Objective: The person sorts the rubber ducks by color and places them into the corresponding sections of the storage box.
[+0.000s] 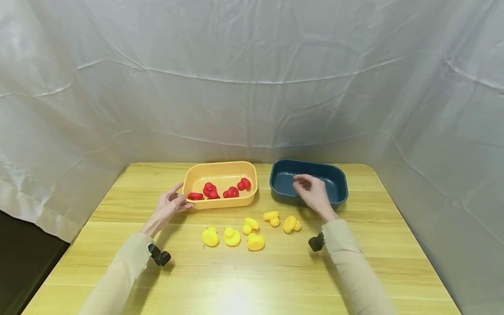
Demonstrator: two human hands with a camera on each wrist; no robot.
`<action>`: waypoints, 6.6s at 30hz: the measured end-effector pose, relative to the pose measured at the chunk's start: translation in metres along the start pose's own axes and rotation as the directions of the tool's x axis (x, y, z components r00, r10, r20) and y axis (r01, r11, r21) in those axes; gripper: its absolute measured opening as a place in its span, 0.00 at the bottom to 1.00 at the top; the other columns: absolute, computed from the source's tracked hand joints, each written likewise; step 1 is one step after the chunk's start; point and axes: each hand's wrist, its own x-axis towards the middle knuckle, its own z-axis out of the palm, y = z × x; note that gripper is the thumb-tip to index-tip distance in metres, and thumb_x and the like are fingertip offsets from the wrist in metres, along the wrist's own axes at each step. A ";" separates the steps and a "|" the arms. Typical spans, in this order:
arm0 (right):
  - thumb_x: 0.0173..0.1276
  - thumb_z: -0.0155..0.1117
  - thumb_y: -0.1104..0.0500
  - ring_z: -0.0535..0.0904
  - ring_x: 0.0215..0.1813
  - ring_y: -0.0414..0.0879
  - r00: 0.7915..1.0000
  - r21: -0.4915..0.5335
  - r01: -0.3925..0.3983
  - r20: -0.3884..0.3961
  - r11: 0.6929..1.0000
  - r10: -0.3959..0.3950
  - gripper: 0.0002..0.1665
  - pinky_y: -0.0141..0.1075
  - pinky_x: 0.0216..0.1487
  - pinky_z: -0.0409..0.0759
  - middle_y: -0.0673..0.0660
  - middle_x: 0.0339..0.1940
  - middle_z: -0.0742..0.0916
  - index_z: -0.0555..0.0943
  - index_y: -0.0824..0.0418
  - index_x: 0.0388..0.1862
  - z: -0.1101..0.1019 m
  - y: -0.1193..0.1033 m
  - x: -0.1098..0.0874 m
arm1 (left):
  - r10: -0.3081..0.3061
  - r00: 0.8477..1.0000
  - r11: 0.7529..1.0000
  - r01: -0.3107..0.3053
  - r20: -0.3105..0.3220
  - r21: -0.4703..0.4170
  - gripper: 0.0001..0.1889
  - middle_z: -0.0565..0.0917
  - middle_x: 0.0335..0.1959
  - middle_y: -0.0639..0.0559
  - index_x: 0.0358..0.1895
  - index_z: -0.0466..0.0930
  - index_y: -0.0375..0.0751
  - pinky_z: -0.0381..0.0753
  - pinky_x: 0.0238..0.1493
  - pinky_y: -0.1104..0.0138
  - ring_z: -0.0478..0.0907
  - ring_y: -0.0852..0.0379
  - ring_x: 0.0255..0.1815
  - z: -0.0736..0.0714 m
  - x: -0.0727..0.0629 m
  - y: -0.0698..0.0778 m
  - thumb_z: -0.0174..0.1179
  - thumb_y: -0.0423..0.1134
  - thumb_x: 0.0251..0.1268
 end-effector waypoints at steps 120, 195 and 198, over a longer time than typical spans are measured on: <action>0.74 0.60 0.66 0.84 0.28 0.41 0.803 0.764 -0.537 0.333 0.358 0.494 0.15 0.32 0.36 0.89 0.50 0.31 0.88 0.74 0.57 0.57 -0.084 0.080 -0.041 | 0.169 0.787 0.716 -0.512 0.593 0.474 0.26 0.78 0.67 0.47 0.67 0.76 0.45 0.76 0.70 0.53 0.77 0.49 0.64 0.096 0.001 0.083 0.68 0.42 0.66; 0.74 0.60 0.66 0.84 0.29 0.41 0.809 0.776 -0.523 0.323 0.353 0.491 0.12 0.31 0.36 0.89 0.49 0.31 0.87 0.79 0.53 0.52 -0.080 0.083 -0.040 | 0.176 0.916 0.848 -0.327 0.361 0.416 0.29 0.79 0.66 0.43 0.67 0.76 0.40 0.78 0.70 0.58 0.77 0.46 0.66 0.229 0.065 0.055 0.71 0.36 0.62; 0.74 0.60 0.67 0.84 0.29 0.41 0.811 0.779 -0.520 0.322 0.350 0.489 0.12 0.31 0.36 0.89 0.49 0.31 0.87 0.80 0.53 0.51 -0.079 0.083 -0.039 | 0.181 0.913 0.852 -0.332 0.366 0.405 0.29 0.79 0.67 0.43 0.67 0.76 0.40 0.75 0.73 0.55 0.76 0.45 0.68 0.229 0.064 0.055 0.70 0.37 0.63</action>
